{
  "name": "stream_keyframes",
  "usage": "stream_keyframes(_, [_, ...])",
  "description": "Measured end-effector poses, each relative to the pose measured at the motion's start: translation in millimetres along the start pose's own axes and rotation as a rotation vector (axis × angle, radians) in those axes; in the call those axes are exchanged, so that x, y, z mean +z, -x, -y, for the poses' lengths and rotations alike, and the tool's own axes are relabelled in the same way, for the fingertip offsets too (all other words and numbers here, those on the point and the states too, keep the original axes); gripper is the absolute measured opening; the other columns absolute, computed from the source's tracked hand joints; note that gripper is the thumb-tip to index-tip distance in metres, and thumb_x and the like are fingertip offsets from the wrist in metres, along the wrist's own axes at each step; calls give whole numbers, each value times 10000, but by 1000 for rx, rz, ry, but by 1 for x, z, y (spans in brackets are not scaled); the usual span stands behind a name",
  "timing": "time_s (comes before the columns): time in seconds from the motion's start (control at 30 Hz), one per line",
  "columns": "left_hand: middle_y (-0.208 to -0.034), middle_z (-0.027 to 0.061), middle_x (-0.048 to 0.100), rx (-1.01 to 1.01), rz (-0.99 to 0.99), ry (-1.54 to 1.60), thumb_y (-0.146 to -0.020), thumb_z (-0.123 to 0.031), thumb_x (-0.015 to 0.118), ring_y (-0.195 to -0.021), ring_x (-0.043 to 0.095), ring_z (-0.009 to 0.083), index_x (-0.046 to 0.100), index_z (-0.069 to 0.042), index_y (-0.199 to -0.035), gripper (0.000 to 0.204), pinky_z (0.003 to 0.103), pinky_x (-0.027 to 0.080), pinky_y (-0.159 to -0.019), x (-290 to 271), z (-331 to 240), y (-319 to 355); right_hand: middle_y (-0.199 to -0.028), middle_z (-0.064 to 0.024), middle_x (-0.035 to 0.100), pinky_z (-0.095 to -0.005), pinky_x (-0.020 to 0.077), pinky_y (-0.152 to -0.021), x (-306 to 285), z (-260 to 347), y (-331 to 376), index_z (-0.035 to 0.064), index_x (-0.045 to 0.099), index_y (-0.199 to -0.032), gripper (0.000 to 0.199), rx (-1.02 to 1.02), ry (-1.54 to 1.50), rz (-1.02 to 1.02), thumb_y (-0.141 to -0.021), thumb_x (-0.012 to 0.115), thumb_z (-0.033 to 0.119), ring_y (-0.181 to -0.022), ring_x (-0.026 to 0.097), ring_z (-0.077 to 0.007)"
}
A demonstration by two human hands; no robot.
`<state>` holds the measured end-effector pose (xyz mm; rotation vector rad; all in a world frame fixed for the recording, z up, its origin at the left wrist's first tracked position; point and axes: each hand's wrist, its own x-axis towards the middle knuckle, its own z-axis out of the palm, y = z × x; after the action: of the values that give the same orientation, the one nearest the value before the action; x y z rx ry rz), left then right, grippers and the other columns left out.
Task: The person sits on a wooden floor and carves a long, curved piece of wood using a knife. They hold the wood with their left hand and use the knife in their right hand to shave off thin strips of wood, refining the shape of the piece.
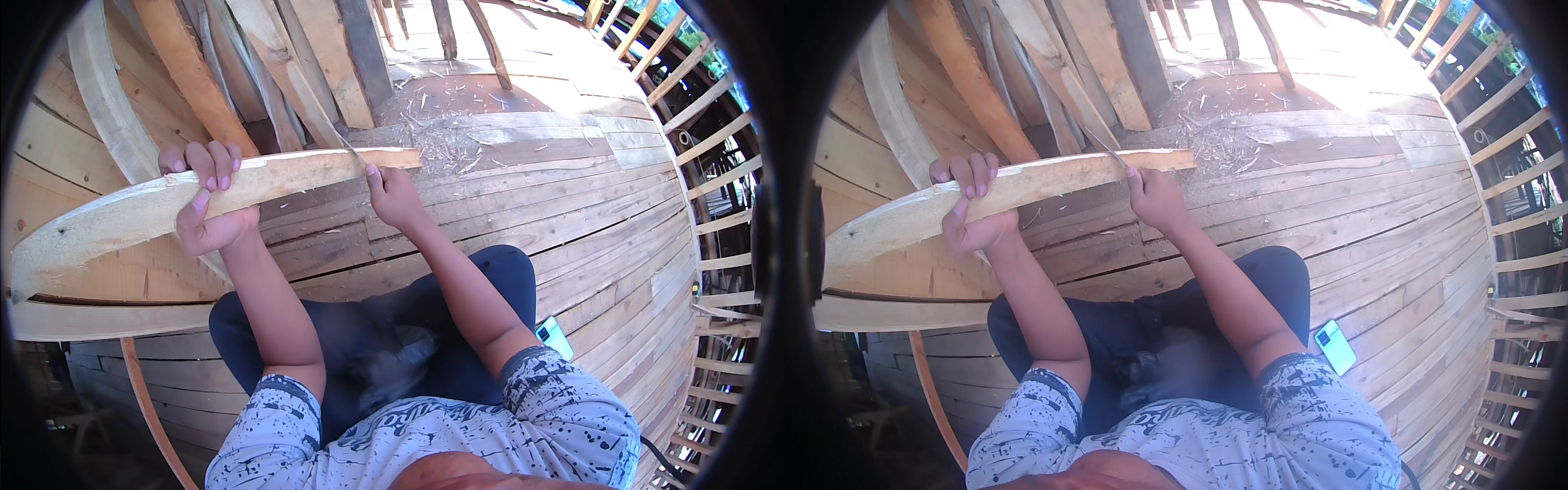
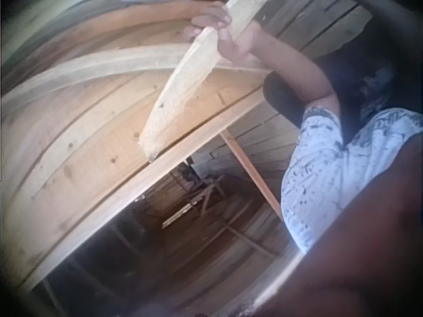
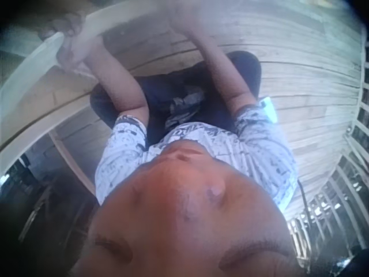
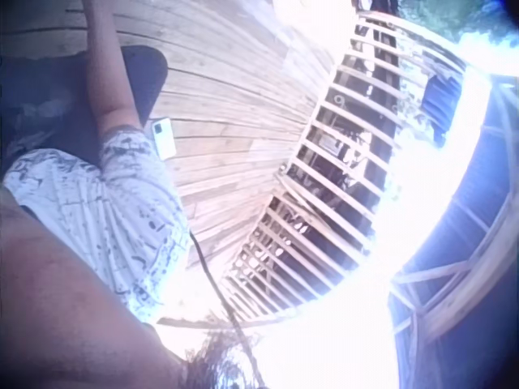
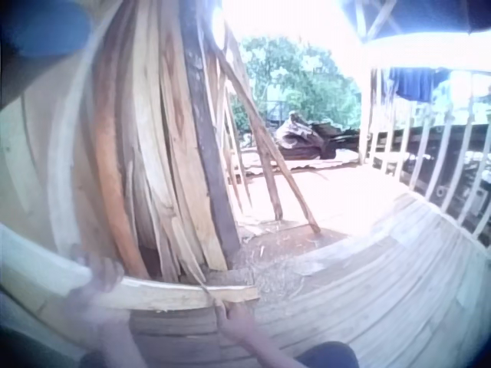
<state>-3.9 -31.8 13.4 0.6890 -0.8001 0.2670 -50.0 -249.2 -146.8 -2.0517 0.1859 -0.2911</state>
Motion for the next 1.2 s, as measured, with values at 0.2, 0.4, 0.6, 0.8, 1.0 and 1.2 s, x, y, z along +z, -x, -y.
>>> stream_keyframes(0.2, [-713,23,434,38,-138,6,-643,-109,533,-636,416,143,430,-126,-1000,372,329,356,-708,1,3,4,-692,-279,614,-530,469,-672,13,9,3,-35,639,-761,572,11,52,-95,-1010,436,438,-712,634,-465])
stream_keyframes(0.4, [-711,22,422,43,-113,14,-677,-97,538,-648,415,147,420,-127,-1001,346,329,361,-709,-3,-6,9,-823,-313,663,-516,507,-804,0,97,12,-68,683,-848,600,133,104,62,-1007,418,447,-862,663,-470])
stream_keyframes(0.6, [-722,37,435,45,-7,67,-709,-58,552,-661,435,148,379,-105,-1019,358,333,385,-701,52,4,30,-867,-327,670,-499,516,-824,-25,-19,5,-84,693,-882,624,304,50,-120,-1007,410,457,-916,668,-460])
stream_keyframes(0.8, [-731,46,445,92,-63,-67,-700,-43,545,-667,430,148,365,-97,-1014,365,335,393,-691,56,-6,36,-783,-295,669,-500,491,-794,-19,101,39,-62,668,-786,630,42,55,71,-1018,398,457,-825,667,-448])
stream_keyframes(1.0, [-725,28,424,108,-70,-14,-689,-60,512,-664,424,141,402,-119,-1015,349,322,383,-715,59,6,43,-798,-330,646,-507,489,-807,-31,22,10,-89,660,-826,630,213,-24,-21,-1009,418,464,-840,647,-484])
stream_keyframes(1.2, [-746,41,426,44,-21,16,-697,-45,503,-691,434,155,393,-110,-1034,360,334,378,-731,61,7,45,-891,-324,673,-507,491,-849,-28,-6,9,-86,685,-897,632,201,112,-67,-1002,414,475,-923,657,-476])
